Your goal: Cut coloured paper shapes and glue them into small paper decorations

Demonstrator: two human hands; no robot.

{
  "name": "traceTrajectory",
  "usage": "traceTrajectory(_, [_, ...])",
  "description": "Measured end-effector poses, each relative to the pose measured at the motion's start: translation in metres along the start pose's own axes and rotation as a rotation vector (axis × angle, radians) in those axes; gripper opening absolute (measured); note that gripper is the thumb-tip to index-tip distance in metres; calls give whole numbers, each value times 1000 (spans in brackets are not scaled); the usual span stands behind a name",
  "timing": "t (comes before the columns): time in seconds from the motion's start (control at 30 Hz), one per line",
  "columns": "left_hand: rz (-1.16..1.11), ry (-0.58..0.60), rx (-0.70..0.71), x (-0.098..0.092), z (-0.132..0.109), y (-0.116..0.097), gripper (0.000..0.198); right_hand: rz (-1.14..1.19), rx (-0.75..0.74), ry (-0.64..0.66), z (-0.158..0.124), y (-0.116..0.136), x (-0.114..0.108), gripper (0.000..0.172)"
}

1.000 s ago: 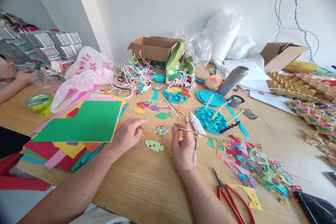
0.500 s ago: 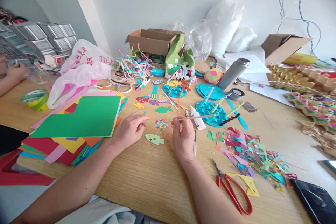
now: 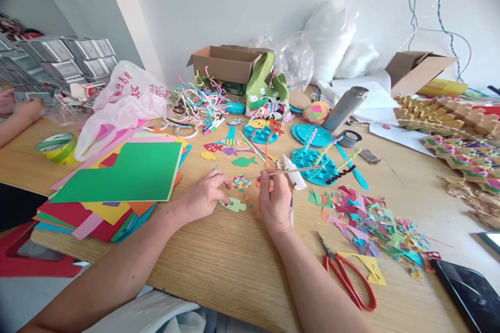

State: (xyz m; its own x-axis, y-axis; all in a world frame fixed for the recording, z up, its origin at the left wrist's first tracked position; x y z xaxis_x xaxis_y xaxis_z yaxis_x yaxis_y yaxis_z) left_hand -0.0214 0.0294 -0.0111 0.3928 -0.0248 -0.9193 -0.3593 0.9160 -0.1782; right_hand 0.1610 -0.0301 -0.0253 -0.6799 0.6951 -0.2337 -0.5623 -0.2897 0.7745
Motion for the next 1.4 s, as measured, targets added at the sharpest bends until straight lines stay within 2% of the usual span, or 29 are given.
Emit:
traceTrajectory(0.4, [29,101,-9,8,-1,-3,34,36,21,14,-1,2,2,21])
traceTrajectory(0.7, [-4,63,-40,9,-1,-2,36,44,20,10,-3,0,1,23])
traceTrajectory(0.93, [-29,91,-33,10,0,-3,32,80,73,28,-4,-1,2,24])
traceTrajectory(1.1, [-19,120,-28,11,1,-3,28,69,41,32,-3,1,2,23])
traceTrajectory(1.4, [2,150,-36,9,1,-4,31,57,68,113,-3,-4,6,21])
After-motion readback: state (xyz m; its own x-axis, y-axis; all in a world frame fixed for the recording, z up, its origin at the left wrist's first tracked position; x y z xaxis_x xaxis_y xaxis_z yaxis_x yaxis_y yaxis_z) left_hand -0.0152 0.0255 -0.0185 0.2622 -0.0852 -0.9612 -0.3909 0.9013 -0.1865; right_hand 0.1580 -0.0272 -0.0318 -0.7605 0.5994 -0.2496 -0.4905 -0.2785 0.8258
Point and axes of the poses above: each hand's wrist, its own z-axis towards the middle knuckle, its own x-axis out of the palm, y = z × x, the point moved 3 cm from there along z, towards the middle knuckle, and after that the axes turned 13 degrees about z, right-handed, at the moved point
